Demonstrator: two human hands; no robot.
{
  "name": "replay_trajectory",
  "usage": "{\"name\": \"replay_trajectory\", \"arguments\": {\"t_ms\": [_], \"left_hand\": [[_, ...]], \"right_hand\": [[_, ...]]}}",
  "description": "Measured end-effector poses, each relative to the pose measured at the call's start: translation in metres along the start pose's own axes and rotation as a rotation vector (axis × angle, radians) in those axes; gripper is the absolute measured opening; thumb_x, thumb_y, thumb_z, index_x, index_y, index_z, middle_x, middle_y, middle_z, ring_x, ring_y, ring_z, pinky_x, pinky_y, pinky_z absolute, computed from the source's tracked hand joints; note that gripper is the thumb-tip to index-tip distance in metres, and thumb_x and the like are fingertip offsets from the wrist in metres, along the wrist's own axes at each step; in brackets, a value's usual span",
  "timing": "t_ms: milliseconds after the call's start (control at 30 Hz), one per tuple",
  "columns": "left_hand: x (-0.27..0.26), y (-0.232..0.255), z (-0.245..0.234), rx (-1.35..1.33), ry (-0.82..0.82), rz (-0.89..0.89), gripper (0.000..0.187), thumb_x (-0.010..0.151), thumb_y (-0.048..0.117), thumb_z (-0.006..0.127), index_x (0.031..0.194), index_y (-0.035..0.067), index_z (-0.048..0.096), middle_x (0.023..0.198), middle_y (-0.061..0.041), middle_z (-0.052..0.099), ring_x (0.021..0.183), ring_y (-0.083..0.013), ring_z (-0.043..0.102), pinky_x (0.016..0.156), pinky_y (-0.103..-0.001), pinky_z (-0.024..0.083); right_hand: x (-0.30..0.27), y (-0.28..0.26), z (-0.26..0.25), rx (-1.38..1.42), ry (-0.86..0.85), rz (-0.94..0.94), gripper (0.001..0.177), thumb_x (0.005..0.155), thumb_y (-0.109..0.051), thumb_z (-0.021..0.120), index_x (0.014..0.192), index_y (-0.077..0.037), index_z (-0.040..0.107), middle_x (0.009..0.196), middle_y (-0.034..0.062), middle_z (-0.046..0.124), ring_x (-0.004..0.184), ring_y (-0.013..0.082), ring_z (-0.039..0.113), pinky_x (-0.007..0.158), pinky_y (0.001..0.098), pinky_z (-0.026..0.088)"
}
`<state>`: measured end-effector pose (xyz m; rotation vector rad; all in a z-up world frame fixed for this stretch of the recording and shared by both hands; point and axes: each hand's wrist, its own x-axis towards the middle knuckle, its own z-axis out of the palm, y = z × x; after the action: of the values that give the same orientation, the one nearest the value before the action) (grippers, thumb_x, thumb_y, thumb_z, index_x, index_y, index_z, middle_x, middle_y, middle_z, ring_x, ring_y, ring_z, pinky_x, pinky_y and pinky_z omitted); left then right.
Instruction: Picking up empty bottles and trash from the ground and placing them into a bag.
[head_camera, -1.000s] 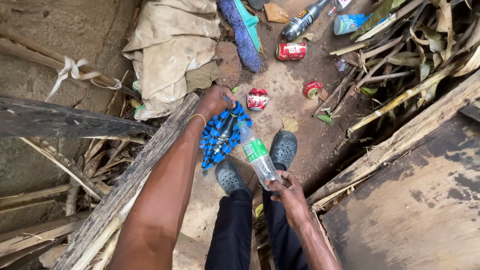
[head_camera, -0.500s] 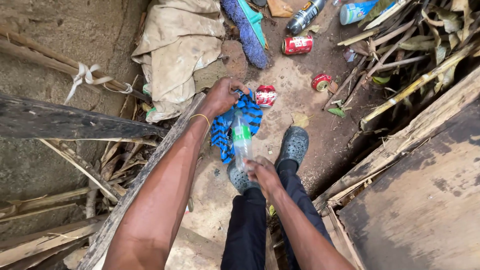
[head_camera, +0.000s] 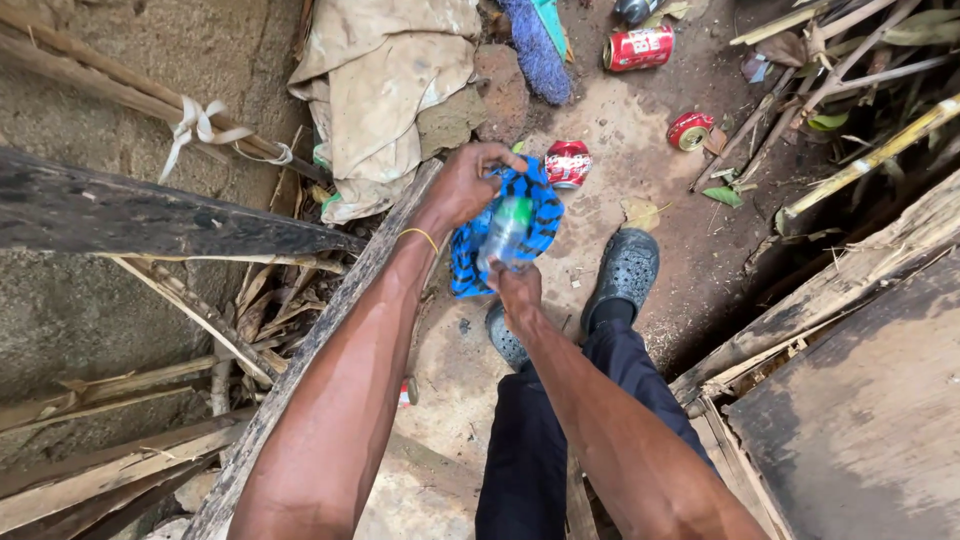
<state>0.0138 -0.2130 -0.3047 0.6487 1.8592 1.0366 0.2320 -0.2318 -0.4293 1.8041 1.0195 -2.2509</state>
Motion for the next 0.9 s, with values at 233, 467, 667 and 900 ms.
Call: {"name": "replay_trajectory", "arguments": {"t_ms": [233, 467, 667, 900], "left_hand": [[-0.001, 0.004, -0.002, -0.064, 0.030, 0.026, 0.039, 0.075, -0.014, 0.060, 0.105, 0.007, 0.076, 0.113, -0.009, 0.078, 0.110, -0.0203, 0.072, 0.101, -0.036, 0.054], [-0.015, 0.040, -0.008, 0.030, 0.002, -0.048, 0.036, 0.083, -0.010, 0.061, 0.110, 0.010, 0.075, 0.116, -0.009, 0.076, 0.107, -0.0229, 0.071, 0.097, -0.036, 0.054], [-0.008, 0.020, -0.005, -0.129, -0.027, -0.035, 0.039, 0.079, -0.014, 0.058, 0.109, 0.004, 0.074, 0.117, -0.009, 0.077, 0.109, -0.0185, 0.072, 0.097, -0.032, 0.057], [-0.006, 0.020, -0.005, 0.097, 0.069, 0.096, 0.035, 0.078, -0.009, 0.064, 0.111, 0.000, 0.069, 0.112, -0.018, 0.074, 0.107, -0.0316, 0.070, 0.096, -0.041, 0.054]], "right_hand": [[0.009, -0.001, -0.011, -0.426, -0.129, -0.124, 0.018, 0.094, -0.003, 0.070, 0.106, 0.009, 0.066, 0.080, 0.0055, 0.064, 0.065, 0.0113, 0.054, 0.056, 0.0276, 0.045], [-0.070, -0.040, -0.055, -0.558, -0.125, -0.063, 0.017, 0.095, -0.009, 0.064, 0.110, -0.003, 0.068, 0.081, 0.0060, 0.067, 0.064, 0.0112, 0.053, 0.054, 0.0264, 0.043], [-0.002, 0.049, -0.101, -0.090, -0.179, 0.104, 0.017, 0.097, -0.004, 0.058, 0.110, 0.006, 0.061, 0.094, 0.0126, 0.078, 0.065, 0.0149, 0.064, 0.054, 0.0283, 0.053], [0.039, 0.064, -0.047, -0.420, -0.100, 0.091, 0.035, 0.092, -0.010, 0.070, 0.124, -0.010, 0.056, 0.087, 0.0043, 0.068, 0.067, 0.0121, 0.059, 0.059, 0.0357, 0.053]]}}
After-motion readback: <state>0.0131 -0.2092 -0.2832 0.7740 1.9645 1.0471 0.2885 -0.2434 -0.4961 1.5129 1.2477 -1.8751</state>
